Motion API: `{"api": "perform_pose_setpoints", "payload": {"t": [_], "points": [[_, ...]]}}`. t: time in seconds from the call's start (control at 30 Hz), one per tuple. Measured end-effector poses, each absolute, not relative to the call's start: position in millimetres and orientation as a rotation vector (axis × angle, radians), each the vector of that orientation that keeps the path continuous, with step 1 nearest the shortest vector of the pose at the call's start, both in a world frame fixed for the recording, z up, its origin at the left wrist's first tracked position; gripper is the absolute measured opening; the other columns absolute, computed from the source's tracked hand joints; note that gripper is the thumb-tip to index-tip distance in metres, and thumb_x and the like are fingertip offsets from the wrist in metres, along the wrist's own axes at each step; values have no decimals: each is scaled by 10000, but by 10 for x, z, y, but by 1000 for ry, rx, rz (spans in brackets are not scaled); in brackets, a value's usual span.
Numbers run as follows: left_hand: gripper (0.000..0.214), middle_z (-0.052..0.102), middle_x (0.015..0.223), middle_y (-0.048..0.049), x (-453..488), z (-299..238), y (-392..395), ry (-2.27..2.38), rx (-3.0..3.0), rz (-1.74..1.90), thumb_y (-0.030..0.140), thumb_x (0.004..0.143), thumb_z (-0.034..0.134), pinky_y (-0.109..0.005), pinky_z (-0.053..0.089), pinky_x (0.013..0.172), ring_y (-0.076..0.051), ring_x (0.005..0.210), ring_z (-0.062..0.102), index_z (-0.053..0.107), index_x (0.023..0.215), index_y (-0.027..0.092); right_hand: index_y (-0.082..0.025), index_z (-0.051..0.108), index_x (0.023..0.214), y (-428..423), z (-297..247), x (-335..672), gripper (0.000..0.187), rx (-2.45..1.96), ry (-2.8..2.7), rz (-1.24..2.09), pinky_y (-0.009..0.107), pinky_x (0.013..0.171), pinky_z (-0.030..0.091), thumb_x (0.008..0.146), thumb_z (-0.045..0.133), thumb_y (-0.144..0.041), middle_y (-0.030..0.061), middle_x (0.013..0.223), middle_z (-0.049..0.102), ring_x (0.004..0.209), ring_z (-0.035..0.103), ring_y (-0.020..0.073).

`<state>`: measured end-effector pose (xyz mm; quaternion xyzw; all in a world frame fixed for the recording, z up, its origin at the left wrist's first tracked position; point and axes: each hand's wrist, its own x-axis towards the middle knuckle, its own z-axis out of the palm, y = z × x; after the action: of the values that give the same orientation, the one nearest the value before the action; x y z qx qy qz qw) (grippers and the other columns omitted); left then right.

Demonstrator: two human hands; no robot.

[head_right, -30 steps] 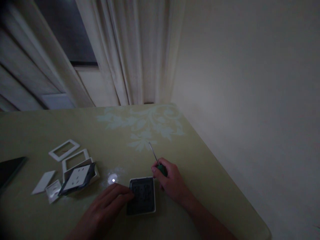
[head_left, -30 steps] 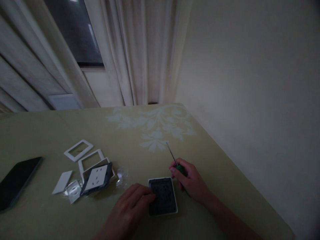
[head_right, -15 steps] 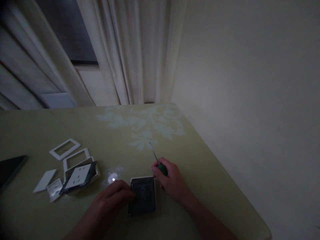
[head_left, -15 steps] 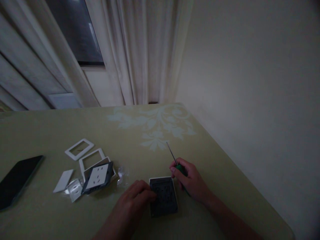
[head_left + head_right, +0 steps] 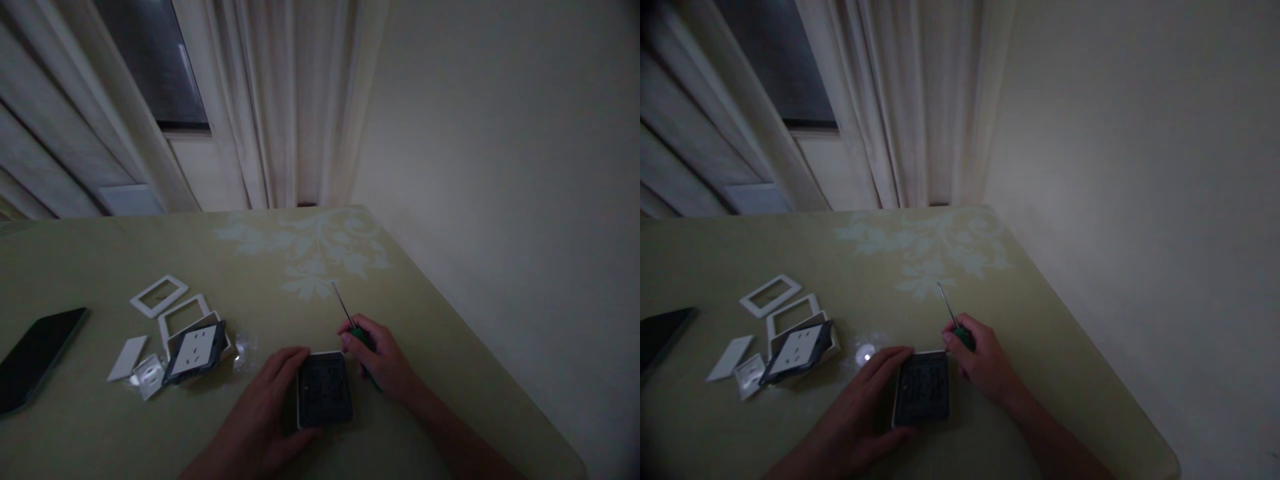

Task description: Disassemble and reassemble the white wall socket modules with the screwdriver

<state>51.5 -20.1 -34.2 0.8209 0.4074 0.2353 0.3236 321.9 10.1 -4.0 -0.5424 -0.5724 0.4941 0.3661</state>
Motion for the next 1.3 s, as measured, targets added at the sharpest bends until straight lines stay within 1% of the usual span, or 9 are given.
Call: {"api": "perform_pose_setpoints", "payload": {"t": [0.1,0.13,0.2,0.27,0.33,0.5,0.87,1.07,1.3], "points": [[981,561,1568,-94,531,-352,-198,1075,2088,647,194,768,892,-618,530,1174,-385,1421,593,355,1555,427,-218,676,1127,94,16,3261,453,-1364,-1618,1207,291,672,566,910,747,-609,39,1009,688,801,669,188],[959,571,1556,-93,535,-351,-198,1074,2072,660,221,771,902,-616,535,1167,-387,1412,600,371,1545,422,-221,674,1202,92,35,3279,538,-1338,-1702,1183,337,806,588,852,818,-604,63,1123,693,951,686,232],[930,588,1536,-97,541,-355,-199,1073,2049,687,271,776,917,-609,548,1151,-394,1393,613,394,1533,410,-229,633,1361,91,65,3314,810,-1265,-1885,1161,427,1038,540,707,944,-591,101,1317,648,1197,644,312],[931,598,1521,-108,550,-369,-202,1077,2042,720,272,771,915,-612,551,1141,-402,1376,621,395,1534,395,-231,576,1465,94,79,3342,1034,-1181,-2045,1184,465,1134,486,588,1016,-559,116,1387,600,1295,600,345],[940,596,1517,-118,560,-381,-204,1082,2043,736,238,769,898,-625,541,1143,-405,1374,618,381,1540,385,-221,567,1471,98,85,3361,1059,-1132,-2167,1191,462,1138,489,564,1032,-512,115,1374,585,1296,598,339],[921,614,1488,-115,570,-352,-209,1092,2005,714,229,761,905,-623,547,1122,-389,1355,629,398,1513,385,-183,617,1354,74,116,3382,865,-1240,-2302,1088,471,1074,536,629,995,-463,129,1349,585,1240,625,335],[869,654,1430,-85,592,-323,-183,1109,1946,698,201,704,925,-597,530,1113,-378,1313,641,491,1438,369,-259,608,1464,-2,237,3376,880,-1348,-2431,1006,456,1024,568,681,977,-417,101,1397,613,1192,692,321],[851,637,1340,-57,639,-335,-201,1078,1697,743,156,671,902,-496,558,1051,-338,1229,653,476,1383,340,-313,564,1525,-37,261,3353,881,-1336,-2479,997,464,1031,560,736,943,-418,91,1404,620,1213,689,320],[826,600,1368,-74,661,-308,-210,991,1608,844,179,699,858,-487,538,1072,-330,1271,623,434,1393,321,-271,497,1581,-29,195,3301,1016,-1353,-2440,1034,510,1051,558,696,956,-468,150,1491,535,1215,682,355]]}}
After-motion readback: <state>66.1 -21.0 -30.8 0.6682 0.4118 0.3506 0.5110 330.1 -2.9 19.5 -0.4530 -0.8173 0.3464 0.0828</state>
